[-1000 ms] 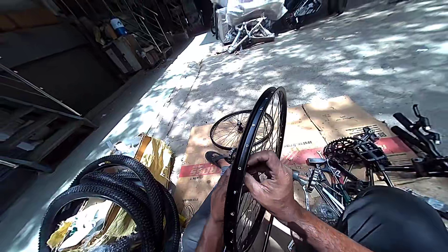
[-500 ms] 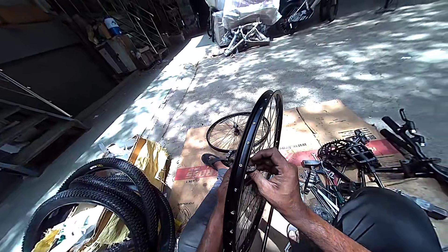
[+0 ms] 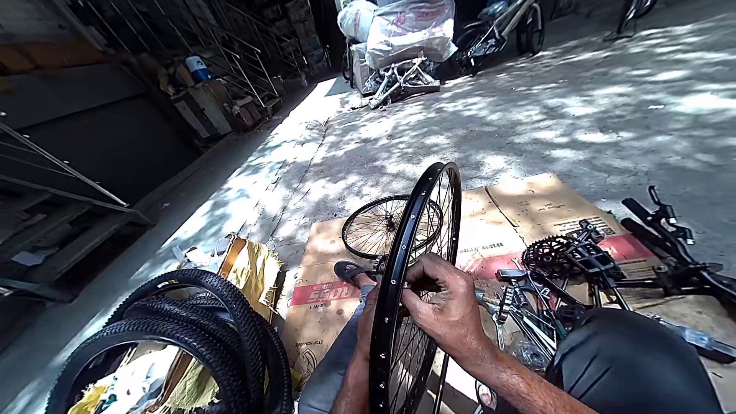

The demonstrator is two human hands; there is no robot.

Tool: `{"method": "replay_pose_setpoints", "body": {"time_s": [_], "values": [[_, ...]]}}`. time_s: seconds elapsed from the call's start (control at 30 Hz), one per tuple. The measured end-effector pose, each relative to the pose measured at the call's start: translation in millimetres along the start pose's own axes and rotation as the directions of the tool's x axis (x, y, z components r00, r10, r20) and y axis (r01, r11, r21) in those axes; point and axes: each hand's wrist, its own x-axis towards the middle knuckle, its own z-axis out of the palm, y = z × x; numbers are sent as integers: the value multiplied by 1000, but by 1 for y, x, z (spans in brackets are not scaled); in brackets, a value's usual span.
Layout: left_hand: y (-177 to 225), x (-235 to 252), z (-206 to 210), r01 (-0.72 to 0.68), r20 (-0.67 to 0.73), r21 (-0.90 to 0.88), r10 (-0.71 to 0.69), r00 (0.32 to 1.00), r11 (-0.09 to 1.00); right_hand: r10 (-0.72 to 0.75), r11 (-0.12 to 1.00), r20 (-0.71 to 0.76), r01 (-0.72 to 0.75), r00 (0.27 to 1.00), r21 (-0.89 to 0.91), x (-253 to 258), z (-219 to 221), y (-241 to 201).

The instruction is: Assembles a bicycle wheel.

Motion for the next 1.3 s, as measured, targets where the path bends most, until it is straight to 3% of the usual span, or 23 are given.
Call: {"method": "replay_pose_setpoints", "body": {"time_s": [0.07, 0.17, 0.23, 0.3, 0.33, 0.43, 0.53, 0.63, 0.7, 0.77, 0.83, 1.0, 1.1, 1.23, 1.3], "values": [[-8, 2, -6, 138, 6, -133, -138, 990, 981, 28, 999, 15, -29, 999, 40, -7, -1, -2], [54, 1, 25, 332, 20, -204, -335, 942, 921, -41, 999, 48, 43, 998, -28, -22, -4, -2], [88, 7, 47, 312, 57, -250, -308, 950, 917, -132, 986, 57, 137, 990, -91, -25, -8, -1], [70, 15, 34, 241, 234, -372, -160, 959, 897, -128, 986, 57, 133, 990, -101, -19, -14, -1], [60, 18, 25, 252, 275, -376, -153, 949, 892, -116, 986, 63, 123, 991, -113, -16, -15, -3], [62, 20, 15, 327, 256, -314, -253, 933, 891, -63, 984, 134, 84, 989, -154, -8, -18, -5], [83, 15, 28, 428, 97, -244, -417, 904, 870, -65, 993, 322, 93, 944, -73, 2, -24, 4], [63, 9, 16, 421, 149, -309, -393, 907, 853, -140, 978, 484, 196, 864, -66, 13, -27, 11], [43, 7, 12, 350, 213, -358, -289, 933, 866, -157, 963, 355, 222, 922, -150, 4, -18, 10], [34, 12, 12, 323, 304, -462, -195, 933, 826, -171, 954, 73, 183, 983, -239, -13, 5, 14], [44, 15, 14, 315, 354, -530, -132, 926, 788, -118, 976, -97, 97, 988, -196, -18, 19, 12], [38, 1, 4, 249, 279, -490, -120, 953, 836, -94, 996, 7, 94, 996, -1, -3, -2, 11], [23, 5, 2, 236, 299, -428, -109, 948, 872, -137, 989, 26, 138, 990, -45, -19, -8, 3], [45, 29, 4, 315, 568, -382, -49, 822, 869, -183, 975, 11, 183, 983, -126, -36, -2, -2], [58, 45, 0, 369, 702, -306, -54, 711, 877, -159, 978, 61, 166, 985, -125, -33, -2, -5]]}}
